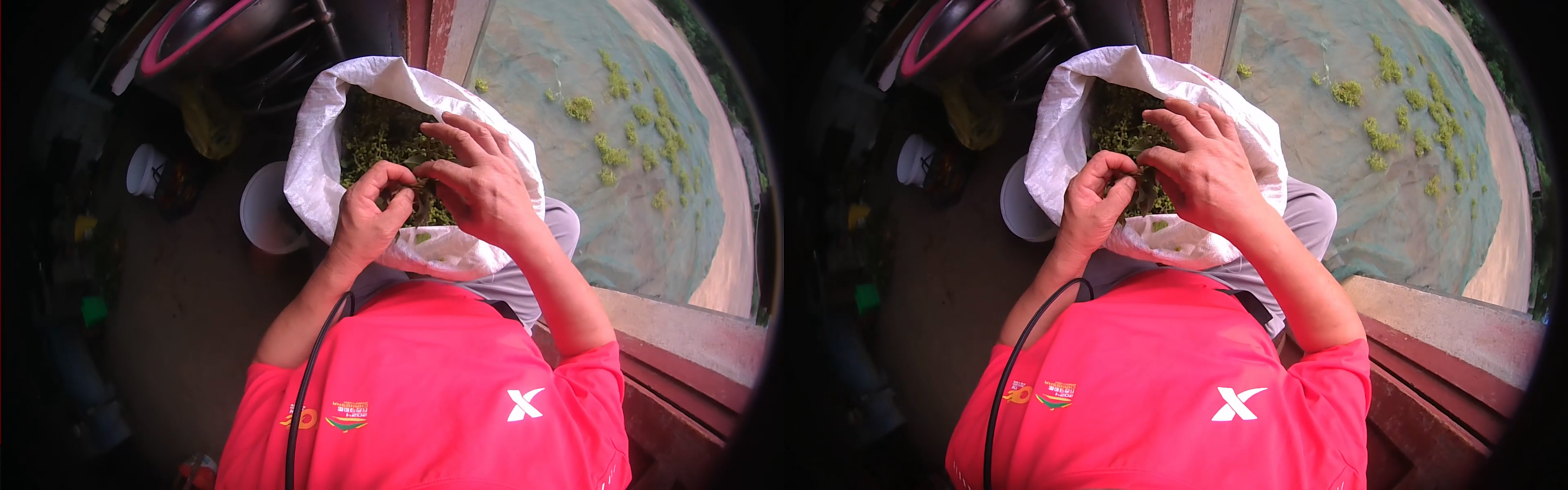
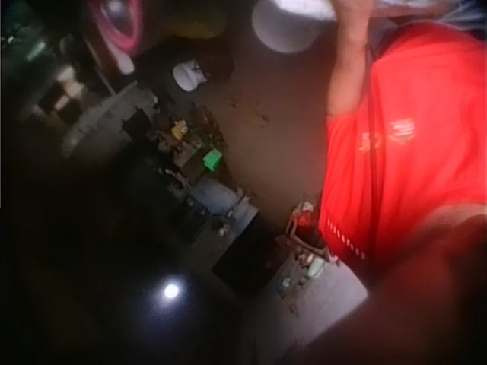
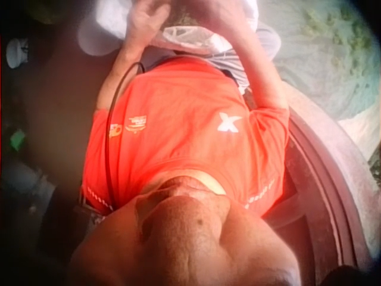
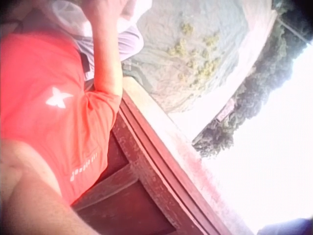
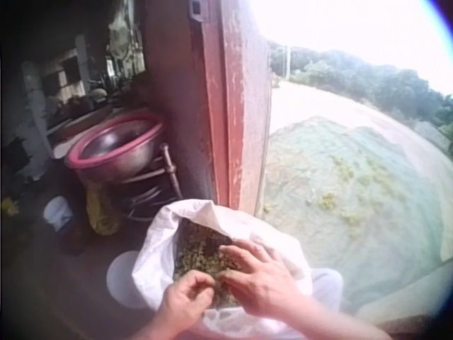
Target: The person sorts green plant stems from a white bag by hand, removing leaves and debris and placing the selected portions into a bucket.
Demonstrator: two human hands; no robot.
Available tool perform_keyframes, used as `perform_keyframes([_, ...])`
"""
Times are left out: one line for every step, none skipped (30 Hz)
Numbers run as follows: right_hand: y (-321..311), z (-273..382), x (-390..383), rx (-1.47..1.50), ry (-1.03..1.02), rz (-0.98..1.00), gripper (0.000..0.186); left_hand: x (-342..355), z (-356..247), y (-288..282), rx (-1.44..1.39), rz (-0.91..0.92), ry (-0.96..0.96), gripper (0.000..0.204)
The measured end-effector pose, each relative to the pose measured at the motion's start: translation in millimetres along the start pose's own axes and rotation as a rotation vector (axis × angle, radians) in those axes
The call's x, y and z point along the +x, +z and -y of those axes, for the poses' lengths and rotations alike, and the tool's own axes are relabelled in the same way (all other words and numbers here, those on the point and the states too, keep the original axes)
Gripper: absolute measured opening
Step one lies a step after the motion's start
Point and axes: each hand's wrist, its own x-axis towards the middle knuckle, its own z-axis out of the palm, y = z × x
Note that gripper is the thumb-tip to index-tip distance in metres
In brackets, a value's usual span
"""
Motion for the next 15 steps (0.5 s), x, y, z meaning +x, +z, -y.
perform_keyframes([0.7, -0.6, 0.9, -0.015, -0.028, 0.001, 0.018, -0.2, -0.9, 0.1, 0.035, 0.024, 0.028, 0.012])
perform_keyframes([1.5, -1.4, 1.1, -0.015, -0.026, 0.001, 0.018, 0.1, 0.2, -0.5, 0.035, 0.026, 0.026, 0.012])
perform_keyframes([2.9, -2.5, 0.8, -0.016, -0.015, -0.017, 0.018, 0.8, 2.2, -1.7, 0.061, 0.02, 0.045, 0.012])
perform_keyframes([4.0, -3.6, 0.6, -0.019, -0.006, -0.035, 0.019, 1.9, 3.4, -2.1, 0.086, 0.012, 0.067, 0.012])
perform_keyframes([5.2, -4.4, -0.1, -0.02, -0.006, -0.035, 0.019, 2.6, 3.8, -0.7, 0.085, 0.013, 0.067, 0.012])
perform_keyframes([6.9, -5.1, -1.2, -0.002, 0.049, -0.045, 0.017, 3.4, 4.0, 2.0, 0.072, -0.034, 0.062, 0.011])
perform_keyframes([9.3, -5.8, -2.5, 0.017, 0.103, -0.056, 0.016, 3.7, 4.0, 4.5, 0.061, -0.082, 0.057, 0.011])
perform_keyframes([13.0, -7.5, -3.6, 0.018, 0.101, -0.057, 0.016, 4.1, 2.8, 6.6, 0.062, -0.083, 0.057, 0.011])
perform_keyframes([17.3, -9.8, -4.7, 0.152, 0.191, -0.088, 0.015, 4.7, 0.3, 8.5, -0.057, -0.077, 0.0, 0.011])
perform_keyframes([20.6, -11.6, -6.1, 0.283, 0.284, -0.119, 0.014, 5.6, -1.4, 10.2, -0.179, -0.068, -0.058, 0.011])
perform_keyframes([23.0, -10.5, -7.6, 0.283, 0.284, -0.12, 0.014, 6.0, -3.1, 11.4, -0.179, -0.067, -0.057, 0.011])
perform_keyframes([25.1, -7.5, -9.1, 0.521, 0.413, -0.116, 0.012, 6.3, -4.9, 12.4, -0.335, -0.06, -0.119, 0.011])
perform_keyframes([26.5, -5.2, -9.6, 0.763, 0.54, -0.111, 0.011, 6.0, -6.1, 12.2, -0.489, -0.055, -0.183, 0.011])
perform_keyframes([25.1, -6.5, -10.6, 0.764, 0.538, -0.113, 0.011, 5.8, -6.2, 10.7, -0.486, -0.055, -0.182, 0.011])
perform_keyframes([22.0, -9.4, -12.5, 0.59, 0.407, -0.092, 0.012, 5.9, -5.9, 8.1, -0.586, -0.052, -0.262, 0.01])
